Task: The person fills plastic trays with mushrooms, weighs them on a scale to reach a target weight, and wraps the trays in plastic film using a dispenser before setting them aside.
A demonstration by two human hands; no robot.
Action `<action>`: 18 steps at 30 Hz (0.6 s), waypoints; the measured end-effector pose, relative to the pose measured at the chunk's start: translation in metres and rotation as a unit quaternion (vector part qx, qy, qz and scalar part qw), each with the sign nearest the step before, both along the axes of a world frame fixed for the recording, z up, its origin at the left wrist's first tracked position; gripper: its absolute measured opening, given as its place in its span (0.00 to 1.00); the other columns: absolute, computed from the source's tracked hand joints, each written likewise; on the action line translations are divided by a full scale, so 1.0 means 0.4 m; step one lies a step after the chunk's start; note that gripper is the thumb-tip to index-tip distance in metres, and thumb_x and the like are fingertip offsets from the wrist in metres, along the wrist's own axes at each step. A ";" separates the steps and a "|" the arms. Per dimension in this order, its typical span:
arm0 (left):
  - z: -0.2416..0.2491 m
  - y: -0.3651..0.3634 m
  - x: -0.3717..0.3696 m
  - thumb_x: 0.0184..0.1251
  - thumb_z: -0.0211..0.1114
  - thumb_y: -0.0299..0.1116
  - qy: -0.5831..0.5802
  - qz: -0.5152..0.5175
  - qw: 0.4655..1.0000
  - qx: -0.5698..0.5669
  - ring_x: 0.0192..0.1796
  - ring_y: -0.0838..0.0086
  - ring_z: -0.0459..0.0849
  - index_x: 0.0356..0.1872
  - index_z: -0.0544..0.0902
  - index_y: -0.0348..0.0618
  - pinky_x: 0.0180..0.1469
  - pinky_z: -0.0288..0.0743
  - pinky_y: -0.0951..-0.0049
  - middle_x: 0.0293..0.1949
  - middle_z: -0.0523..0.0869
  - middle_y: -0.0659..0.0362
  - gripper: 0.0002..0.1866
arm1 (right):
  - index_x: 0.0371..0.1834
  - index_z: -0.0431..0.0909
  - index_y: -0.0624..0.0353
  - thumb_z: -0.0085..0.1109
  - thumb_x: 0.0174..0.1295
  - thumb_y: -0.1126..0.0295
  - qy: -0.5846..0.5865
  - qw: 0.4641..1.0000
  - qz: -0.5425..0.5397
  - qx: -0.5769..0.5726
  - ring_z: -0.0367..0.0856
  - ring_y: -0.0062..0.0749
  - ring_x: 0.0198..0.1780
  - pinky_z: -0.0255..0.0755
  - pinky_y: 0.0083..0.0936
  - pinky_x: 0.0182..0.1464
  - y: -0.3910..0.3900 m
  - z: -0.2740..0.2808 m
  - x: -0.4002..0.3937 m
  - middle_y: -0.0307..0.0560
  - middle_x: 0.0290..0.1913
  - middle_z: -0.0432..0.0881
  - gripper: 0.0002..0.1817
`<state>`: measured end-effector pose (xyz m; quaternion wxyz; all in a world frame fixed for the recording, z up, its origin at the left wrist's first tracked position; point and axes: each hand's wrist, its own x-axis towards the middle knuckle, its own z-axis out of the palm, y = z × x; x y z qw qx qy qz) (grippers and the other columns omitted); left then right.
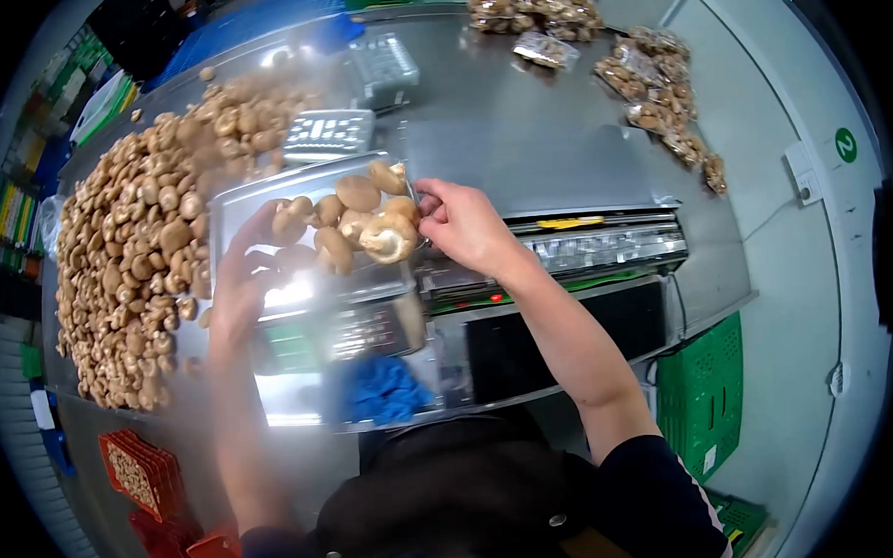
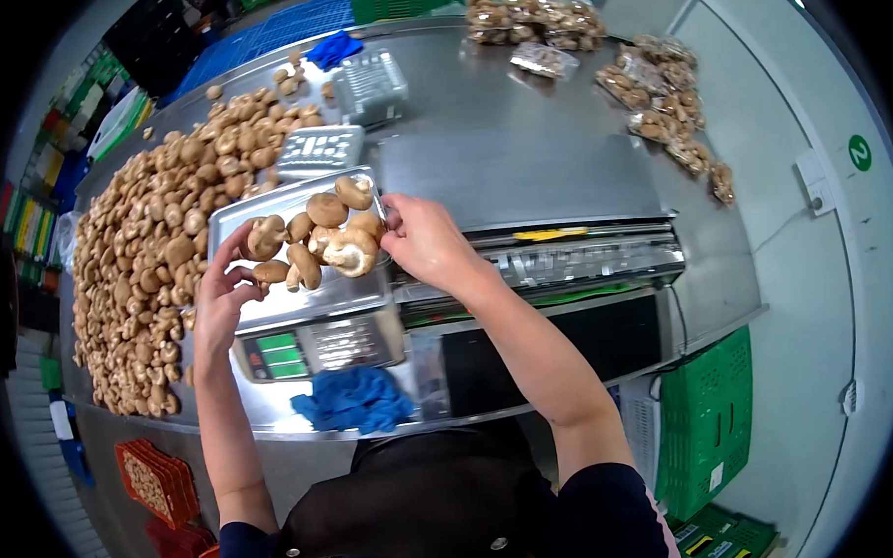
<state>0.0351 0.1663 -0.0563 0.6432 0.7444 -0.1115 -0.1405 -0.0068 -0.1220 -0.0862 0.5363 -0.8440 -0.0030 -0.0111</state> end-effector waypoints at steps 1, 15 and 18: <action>-0.003 -0.064 -0.004 0.36 0.54 0.13 -0.005 -0.018 1.000 -0.005 0.37 0.78 0.77 0.68 0.70 0.45 0.38 0.79 0.80 0.52 0.75 0.57 0.45 | 0.62 0.70 0.69 0.55 0.55 0.80 0.006 1.000 -0.010 0.009 0.79 0.21 0.31 0.78 0.20 0.34 -0.066 0.008 -0.017 0.43 0.36 0.80 0.27; -0.077 -0.738 0.006 0.51 0.52 0.12 0.034 -0.184 0.981 0.048 0.39 0.74 0.79 0.71 0.65 0.49 0.39 0.77 0.75 0.49 0.73 0.54 0.40 | 0.60 0.72 0.71 0.53 0.57 0.79 0.121 0.990 -0.072 0.014 0.80 0.22 0.34 0.76 0.21 0.37 -0.769 -0.051 -0.151 0.46 0.40 0.82 0.24; -0.086 -0.653 -0.034 0.54 0.56 0.14 -0.191 -0.123 0.951 0.209 0.47 0.69 0.79 0.69 0.67 0.49 0.47 0.77 0.72 0.55 0.72 0.52 0.37 | 0.61 0.74 0.58 0.57 0.58 0.76 0.023 0.990 -0.037 -0.136 0.82 0.30 0.39 0.77 0.24 0.42 -0.807 0.009 -0.229 0.43 0.47 0.82 0.24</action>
